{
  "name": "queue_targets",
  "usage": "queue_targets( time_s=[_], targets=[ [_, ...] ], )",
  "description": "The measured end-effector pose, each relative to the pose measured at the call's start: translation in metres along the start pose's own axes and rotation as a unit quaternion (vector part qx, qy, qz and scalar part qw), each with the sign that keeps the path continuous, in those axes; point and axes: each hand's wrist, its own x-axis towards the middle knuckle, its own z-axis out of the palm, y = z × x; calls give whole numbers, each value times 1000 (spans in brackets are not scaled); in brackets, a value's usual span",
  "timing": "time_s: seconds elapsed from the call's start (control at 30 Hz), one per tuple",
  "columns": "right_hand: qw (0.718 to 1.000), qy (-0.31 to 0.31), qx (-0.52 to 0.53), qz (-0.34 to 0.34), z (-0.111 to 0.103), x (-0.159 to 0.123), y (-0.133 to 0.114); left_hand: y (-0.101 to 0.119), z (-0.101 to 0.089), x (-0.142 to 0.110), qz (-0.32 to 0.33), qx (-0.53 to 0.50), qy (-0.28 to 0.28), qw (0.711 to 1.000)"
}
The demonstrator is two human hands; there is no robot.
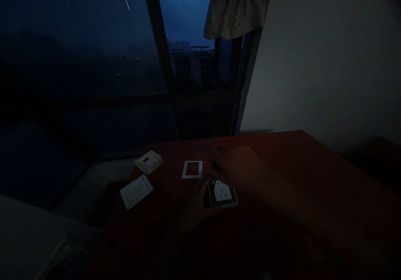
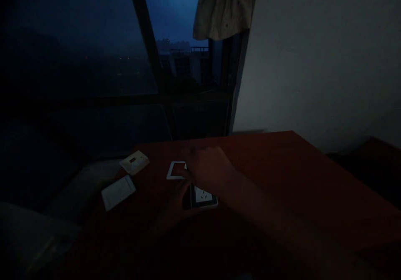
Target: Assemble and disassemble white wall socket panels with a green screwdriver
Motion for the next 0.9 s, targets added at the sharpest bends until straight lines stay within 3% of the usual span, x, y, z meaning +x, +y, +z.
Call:
queue_targets(
  time_s=[0.17, 0.37, 0.5, 0.67, 0.9],
  targets=[
    [996, 0, 66, -55, 1, 0, 2, 6, -3, 1, -5, 11, -10, 1000],
    [1000, -1, 18, 0, 1, 3, 5, 4, -2, 0, -15, 3, -7, 1000],
    [997, -4, 73, -37, 0, 3, 7, 4, -2, 0, -20, 14, -8, 1000],
    [1000, -10, 25, 8, 0, 4, 7, 5, -2, 0, -14, 2, -7, 1000],
    [997, -31, 67, -33, -4, 0, 6, 2, -1, -2, -9, 7, -5, 1000]
  ],
)
